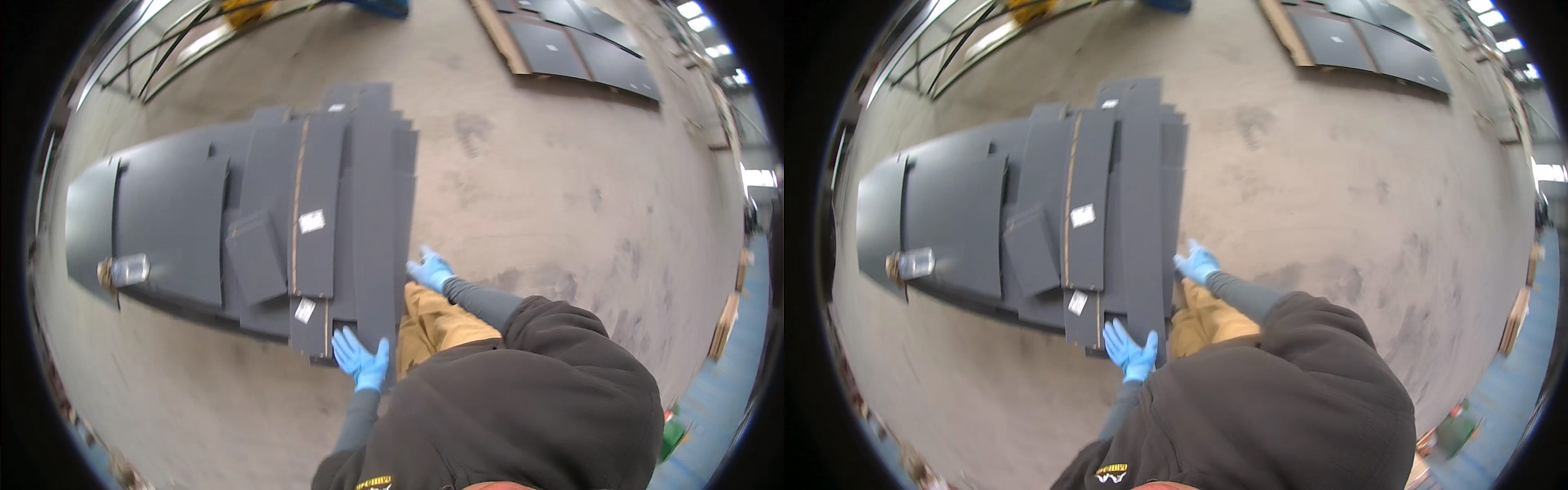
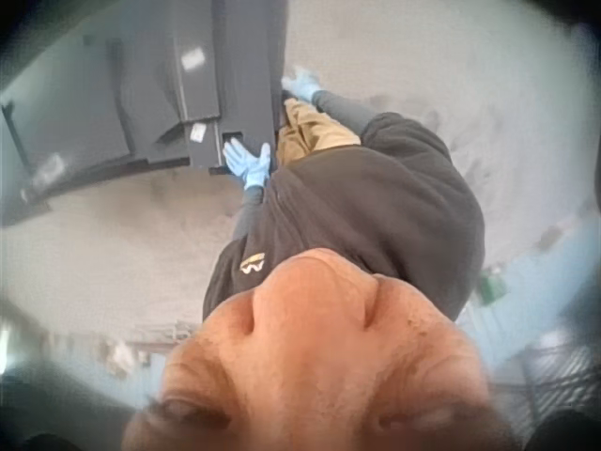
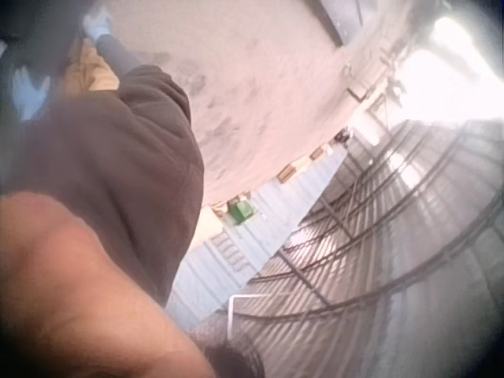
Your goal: The person wipes a dark gray panel with a cloth, then places it on a stack of similar panels on the floor. They continue to pick up, wipe, and stack additional panels one at a time, occasionally kneeling to align them.
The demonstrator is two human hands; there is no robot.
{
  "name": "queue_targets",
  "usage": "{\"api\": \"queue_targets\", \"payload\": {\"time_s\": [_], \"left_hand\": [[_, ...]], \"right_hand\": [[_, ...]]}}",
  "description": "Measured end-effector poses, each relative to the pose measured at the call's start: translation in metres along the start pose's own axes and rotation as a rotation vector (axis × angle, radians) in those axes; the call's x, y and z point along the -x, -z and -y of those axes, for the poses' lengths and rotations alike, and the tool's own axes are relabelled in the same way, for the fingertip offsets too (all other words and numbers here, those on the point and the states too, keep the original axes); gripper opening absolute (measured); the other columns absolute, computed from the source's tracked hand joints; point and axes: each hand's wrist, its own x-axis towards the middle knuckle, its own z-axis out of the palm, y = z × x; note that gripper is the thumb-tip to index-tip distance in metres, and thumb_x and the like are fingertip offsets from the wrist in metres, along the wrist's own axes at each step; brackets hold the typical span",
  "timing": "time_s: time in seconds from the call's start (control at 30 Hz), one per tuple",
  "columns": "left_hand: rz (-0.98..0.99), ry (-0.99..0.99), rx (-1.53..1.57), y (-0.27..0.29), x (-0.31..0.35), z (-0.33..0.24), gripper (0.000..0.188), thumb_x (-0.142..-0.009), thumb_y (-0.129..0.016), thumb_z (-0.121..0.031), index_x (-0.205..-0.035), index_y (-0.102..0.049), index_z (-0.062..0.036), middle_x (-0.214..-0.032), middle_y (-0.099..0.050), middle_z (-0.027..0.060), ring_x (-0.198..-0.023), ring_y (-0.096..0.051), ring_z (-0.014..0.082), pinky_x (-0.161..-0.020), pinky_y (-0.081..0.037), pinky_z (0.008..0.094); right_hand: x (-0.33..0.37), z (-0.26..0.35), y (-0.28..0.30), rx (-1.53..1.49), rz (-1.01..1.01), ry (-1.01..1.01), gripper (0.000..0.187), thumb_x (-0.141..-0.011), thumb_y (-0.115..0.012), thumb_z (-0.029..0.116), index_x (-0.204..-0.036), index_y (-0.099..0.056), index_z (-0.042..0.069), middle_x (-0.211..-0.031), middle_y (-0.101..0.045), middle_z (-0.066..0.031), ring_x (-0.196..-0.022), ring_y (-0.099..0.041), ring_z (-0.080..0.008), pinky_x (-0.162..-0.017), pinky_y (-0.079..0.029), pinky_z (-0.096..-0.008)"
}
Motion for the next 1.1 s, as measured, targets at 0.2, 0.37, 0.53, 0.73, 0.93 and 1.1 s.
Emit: {"api": "queue_targets", "payload": {"time_s": [0.2, 0.37, 0.53, 0.73, 0.93, 1.1], "left_hand": [[0.083, -0.062, -0.026, -0.008, 0.015, 0.005, 0.119, -0.08, -0.075, -0.059, -0.165, -0.021, 0.0042, -0.17, -0.021, 0.031, -0.159, -0.016, 0.0477, -0.129, -0.014, 0.0561], [0.101, -0.081, -0.06, -0.012, 0.012, 0.007, 0.119, -0.081, -0.072, -0.06, -0.165, -0.019, 0.0054, -0.17, -0.021, 0.0302, -0.16, -0.017, 0.0451, -0.129, -0.014, 0.0546], [0.103, -0.07, -0.048, -0.017, 0.013, 0.006, 0.116, -0.084, -0.072, -0.058, -0.166, -0.018, 0.0047, -0.171, -0.022, 0.0287, -0.159, -0.019, 0.0434, -0.129, -0.016, 0.0534], [0.107, -0.053, -0.04, -0.021, 0.015, 0.007, 0.116, -0.084, -0.072, -0.057, -0.166, -0.017, 0.0044, -0.171, -0.023, 0.0273, -0.159, -0.021, 0.0412, -0.129, -0.018, 0.0518], [0.11, -0.047, -0.028, -0.018, 0.012, 0.006, 0.119, -0.082, -0.074, -0.057, -0.167, -0.015, 0.0027, -0.171, -0.022, 0.0261, -0.16, -0.019, 0.0398, -0.129, -0.016, 0.0521], [0.068, -0.056, 0.016, -0.012, 0.014, 0.005, 0.111, -0.086, -0.073, -0.052, -0.165, -0.02, 0.0036, -0.17, -0.024, 0.0269, -0.16, -0.019, 0.0401, -0.129, -0.015, 0.0527]], "right_hand": [[0.029, 0.009, 0.002, 0.043, -0.039, 0.025, 0.075, -0.095, -0.065, 0.043, -0.155, -0.047, 0.002, -0.146, -0.062, -0.0246, -0.136, -0.06, -0.0387, -0.114, -0.047, -0.0438], [0.039, 0.001, 0.004, 0.054, -0.025, 0.047, 0.076, -0.094, -0.066, 0.041, -0.157, -0.045, 0.002, -0.15, -0.058, -0.0247, -0.139, -0.057, -0.0383, -0.116, -0.045, -0.0436], [0.043, -0.016, 0.002, 0.093, 0.011, 0.011, 0.078, -0.095, -0.064, 0.041, -0.158, -0.043, 0.001, -0.152, -0.056, -0.026, -0.141, -0.055, -0.0382, -0.118, -0.043, -0.043], [0.054, -0.014, -0.003, 0.15, 0.054, -0.014, 0.079, -0.095, -0.064, 0.041, -0.159, -0.042, 0.0, -0.154, -0.055, -0.0257, -0.143, -0.053, -0.0379, -0.119, -0.042, -0.0428], [0.05, -0.009, -0.004, 0.135, 0.107, -0.016, 0.08, -0.096, -0.064, 0.042, -0.159, -0.04, -0.001, -0.155, -0.054, -0.0254, -0.144, -0.053, -0.0382, -0.12, -0.042, -0.0429], [0.037, -0.023, -0.009, 0.122, 0.064, -0.003, 0.08, -0.094, -0.065, 0.039, -0.158, -0.042, -0.003, -0.153, -0.055, -0.0278, -0.143, -0.054, -0.0381, -0.119, -0.043, -0.0406]]}}
